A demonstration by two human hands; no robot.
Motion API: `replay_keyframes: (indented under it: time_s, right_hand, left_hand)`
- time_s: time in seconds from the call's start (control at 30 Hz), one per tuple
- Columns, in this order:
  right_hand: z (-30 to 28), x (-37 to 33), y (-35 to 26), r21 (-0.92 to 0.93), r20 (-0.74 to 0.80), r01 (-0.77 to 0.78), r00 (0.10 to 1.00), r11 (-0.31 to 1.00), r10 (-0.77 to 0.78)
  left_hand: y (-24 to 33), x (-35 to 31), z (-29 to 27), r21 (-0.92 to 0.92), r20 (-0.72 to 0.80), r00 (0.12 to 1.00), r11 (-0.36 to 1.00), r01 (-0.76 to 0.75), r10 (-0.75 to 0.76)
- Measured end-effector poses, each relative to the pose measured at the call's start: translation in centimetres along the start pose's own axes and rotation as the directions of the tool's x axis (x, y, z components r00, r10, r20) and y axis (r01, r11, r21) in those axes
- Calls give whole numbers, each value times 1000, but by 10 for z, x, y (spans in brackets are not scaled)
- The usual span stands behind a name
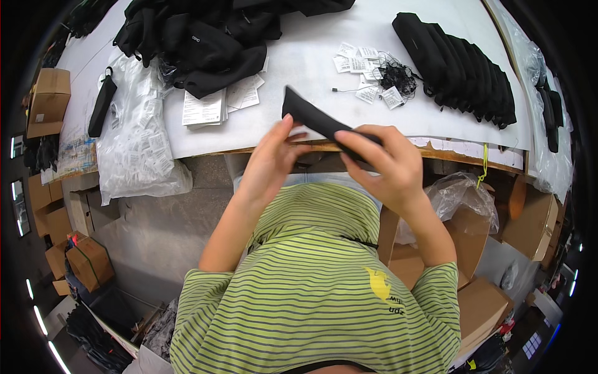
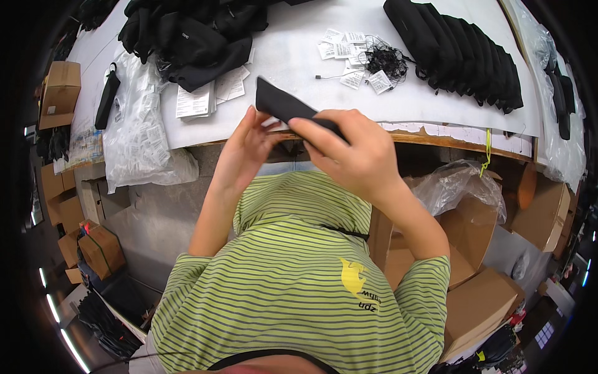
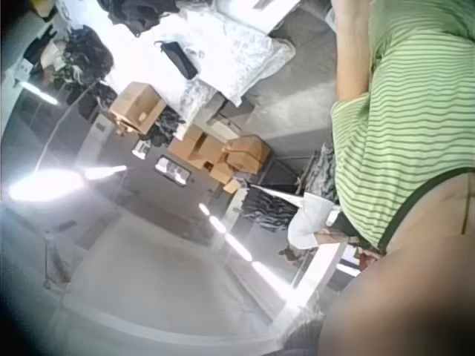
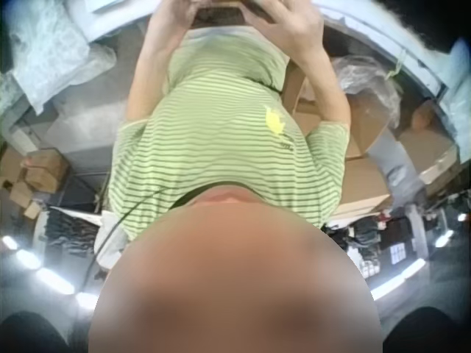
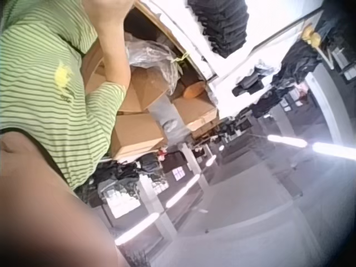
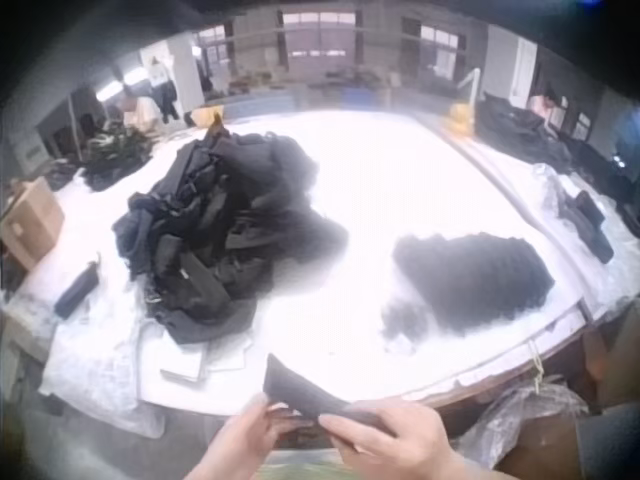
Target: Attaching tags and labels to black zippered pouches on a work table.
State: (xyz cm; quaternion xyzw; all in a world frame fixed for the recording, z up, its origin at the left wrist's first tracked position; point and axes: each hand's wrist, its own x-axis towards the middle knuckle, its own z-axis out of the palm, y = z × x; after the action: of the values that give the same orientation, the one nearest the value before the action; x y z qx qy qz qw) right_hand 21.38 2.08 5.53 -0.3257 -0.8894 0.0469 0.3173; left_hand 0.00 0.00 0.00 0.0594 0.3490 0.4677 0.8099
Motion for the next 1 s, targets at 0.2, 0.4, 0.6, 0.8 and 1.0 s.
replay_keyframes:
  time_s: [0.2,0.4,0.6,0.8,1.0]
  right_hand:
    - [-15,-2,6,641,62,-387,887,663,458]
    - [-21,2,7,511,77,-357,925,782,371]
    - [-39,-12,21,571,334,-512,859,641,389]
    - [-45,-12,29,566,537,-657,752,498,382]
    - [-53,-23,80,635,415,-720,623,280,663]
  left_hand:
    - [27,-9,16,603,388,758,477,-639,525]
    - [28,-6,14,719,517,651,131,-683,556]
    - [34,-8,9,744,516,693,138,-654,503]
    - [33,-8,7,777,537,742,107,-620,401]
    - [28,1,-17,798,357,809,297,-524,467]
